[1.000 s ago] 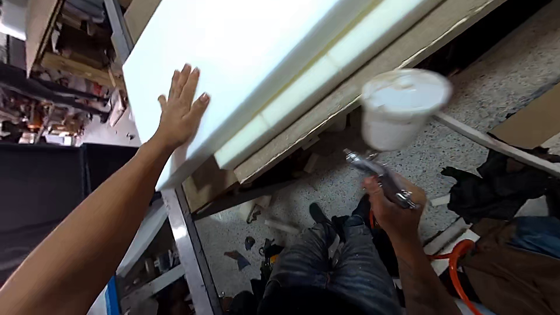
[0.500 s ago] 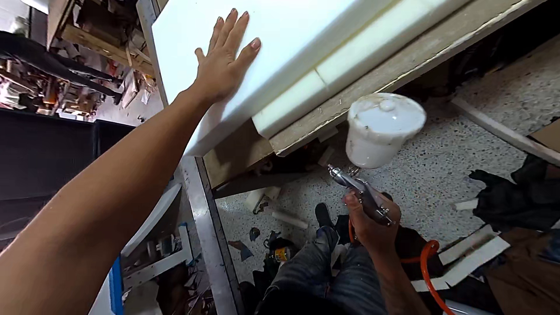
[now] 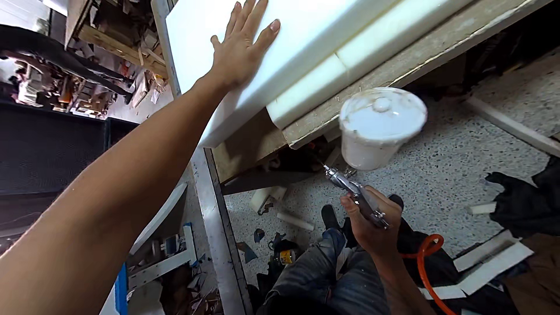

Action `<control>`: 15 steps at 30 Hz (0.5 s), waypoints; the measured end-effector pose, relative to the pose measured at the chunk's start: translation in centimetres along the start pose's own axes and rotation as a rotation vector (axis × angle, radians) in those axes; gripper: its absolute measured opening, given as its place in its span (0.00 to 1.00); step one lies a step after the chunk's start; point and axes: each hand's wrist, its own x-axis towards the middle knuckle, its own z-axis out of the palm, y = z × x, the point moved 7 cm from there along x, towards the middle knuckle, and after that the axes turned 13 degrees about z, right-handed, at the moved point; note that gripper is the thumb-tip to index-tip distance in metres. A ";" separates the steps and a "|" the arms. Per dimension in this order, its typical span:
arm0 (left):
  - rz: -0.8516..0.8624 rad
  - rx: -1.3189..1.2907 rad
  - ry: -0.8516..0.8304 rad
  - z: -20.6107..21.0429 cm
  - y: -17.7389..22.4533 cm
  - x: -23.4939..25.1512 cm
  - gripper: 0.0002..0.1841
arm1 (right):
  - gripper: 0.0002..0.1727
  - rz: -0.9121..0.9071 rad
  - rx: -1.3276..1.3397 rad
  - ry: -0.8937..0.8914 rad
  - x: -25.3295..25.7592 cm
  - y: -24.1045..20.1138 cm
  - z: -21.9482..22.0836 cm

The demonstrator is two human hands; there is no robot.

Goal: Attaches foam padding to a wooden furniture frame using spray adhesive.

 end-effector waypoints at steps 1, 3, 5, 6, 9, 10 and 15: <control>0.007 -0.001 0.004 0.0 0.1 0.0 0.42 | 0.21 -0.006 -0.015 0.001 0.1 0.1 -0.1; 0.023 -0.002 0.018 -0.2 0.4 0.1 0.41 | 0.20 -0.009 -0.019 0.016 0.4 0.3 -0.8; 0.033 -0.004 0.031 -0.1 0.2 0.1 0.40 | 0.21 0.020 0.041 0.046 0.5 0.6 -1.8; 0.035 -0.003 0.029 -0.1 0.2 0.1 0.41 | 0.21 0.039 0.070 0.057 0.5 0.9 -2.3; 0.059 0.006 0.040 -0.1 0.4 0.2 0.41 | 0.20 0.036 0.031 0.077 1.2 1.7 -4.0; 0.067 0.004 0.048 -0.2 0.4 0.2 0.41 | 0.21 0.008 -0.005 0.116 1.6 1.7 -4.8; 0.102 0.021 0.062 0.1 0.4 0.5 0.39 | 0.22 -0.054 -0.052 0.248 3.4 2.0 -8.4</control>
